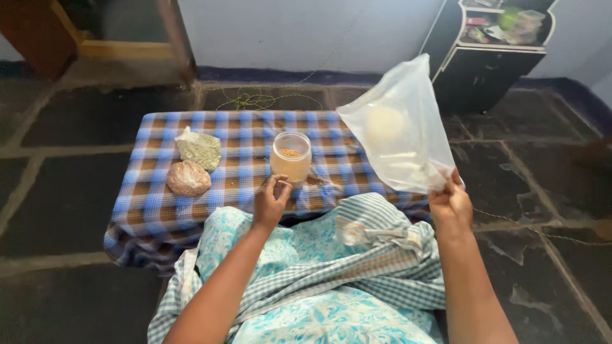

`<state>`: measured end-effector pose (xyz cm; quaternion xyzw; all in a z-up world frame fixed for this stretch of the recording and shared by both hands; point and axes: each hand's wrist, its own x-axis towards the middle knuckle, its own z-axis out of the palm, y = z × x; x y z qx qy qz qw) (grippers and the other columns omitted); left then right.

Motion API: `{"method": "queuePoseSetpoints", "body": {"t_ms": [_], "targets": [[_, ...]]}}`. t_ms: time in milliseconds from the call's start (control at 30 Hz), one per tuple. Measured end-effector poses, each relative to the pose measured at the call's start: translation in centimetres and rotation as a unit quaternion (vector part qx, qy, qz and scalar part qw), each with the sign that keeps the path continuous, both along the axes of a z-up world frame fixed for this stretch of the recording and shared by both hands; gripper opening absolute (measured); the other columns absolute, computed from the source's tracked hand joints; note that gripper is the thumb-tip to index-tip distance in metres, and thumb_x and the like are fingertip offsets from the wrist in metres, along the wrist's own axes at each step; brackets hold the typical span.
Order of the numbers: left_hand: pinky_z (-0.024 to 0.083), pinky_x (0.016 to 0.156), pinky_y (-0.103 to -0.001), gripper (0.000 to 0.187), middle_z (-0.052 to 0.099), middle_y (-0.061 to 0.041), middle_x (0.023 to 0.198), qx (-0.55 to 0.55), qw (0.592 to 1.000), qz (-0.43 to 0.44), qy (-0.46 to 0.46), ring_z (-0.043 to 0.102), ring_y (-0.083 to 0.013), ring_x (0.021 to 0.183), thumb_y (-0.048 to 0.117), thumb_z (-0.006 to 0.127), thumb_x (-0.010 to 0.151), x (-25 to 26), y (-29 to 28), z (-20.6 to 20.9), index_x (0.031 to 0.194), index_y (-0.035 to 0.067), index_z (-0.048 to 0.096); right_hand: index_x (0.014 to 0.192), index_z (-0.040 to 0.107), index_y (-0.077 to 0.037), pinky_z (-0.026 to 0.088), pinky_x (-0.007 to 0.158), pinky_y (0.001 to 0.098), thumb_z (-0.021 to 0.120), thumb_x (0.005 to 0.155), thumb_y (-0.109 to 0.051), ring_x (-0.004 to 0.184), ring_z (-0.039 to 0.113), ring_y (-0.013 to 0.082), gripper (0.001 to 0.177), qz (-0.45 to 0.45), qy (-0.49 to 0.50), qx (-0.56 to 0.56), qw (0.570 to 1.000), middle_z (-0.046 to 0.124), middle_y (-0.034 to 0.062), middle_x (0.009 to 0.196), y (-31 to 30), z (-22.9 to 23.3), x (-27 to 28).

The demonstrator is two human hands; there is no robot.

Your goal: The person sits on the floor and sorts grains by hand on a checkered cloth, picking out debris and transferring the cleaned grains into a plastic container. They then pour white beans from a plastic bag into a yellow container.

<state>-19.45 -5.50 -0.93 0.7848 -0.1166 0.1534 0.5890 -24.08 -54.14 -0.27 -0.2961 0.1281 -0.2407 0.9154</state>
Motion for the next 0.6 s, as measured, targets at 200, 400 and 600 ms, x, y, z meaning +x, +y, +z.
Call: {"method": "queuePoseSetpoints", "body": {"t_ms": [200,400,600], "targets": [[0.055,0.067,-0.033,0.025,0.077,-0.004,0.092,0.025,0.999,-0.002,0.025,0.073,-0.0168,0.075,0.018,0.07,0.093,-0.9,-0.2,-0.2,0.117,0.011,0.068,0.128,0.068,-0.016,0.062,0.09,0.0476,0.046,0.106,-0.006,0.111,0.071,0.0302,0.032,-0.144,0.065,-0.008,0.987,0.071,0.0116,0.123,-6.9,-5.6,-6.3],[0.057,0.066,-0.031,0.021,0.076,-0.005,0.09,0.005,0.998,0.009,0.057,0.073,-0.0148,0.072,0.015,0.067,0.096,0.1,0.3,-0.7,0.116,0.01,0.067,0.127,0.068,-0.014,0.062,0.084,0.048,0.049,0.101,-0.005,0.108,0.072,0.0295,0.033,-0.316,0.315,0.086,0.891,0.071,0.0111,0.122,-12.4,-7.5,-12.5],[0.056,0.066,-0.031,0.022,0.075,-0.005,0.092,0.016,0.999,0.022,0.038,0.072,-0.0147,0.072,0.012,0.067,0.095,0.2,1.1,-0.9,0.116,0.009,0.066,0.129,0.067,-0.013,0.061,0.083,0.0455,0.052,0.1,-0.006,0.108,0.071,0.0274,0.033,-0.227,0.465,0.073,0.852,0.07,0.0108,0.123,-9.7,-10.9,-20.6]]}}
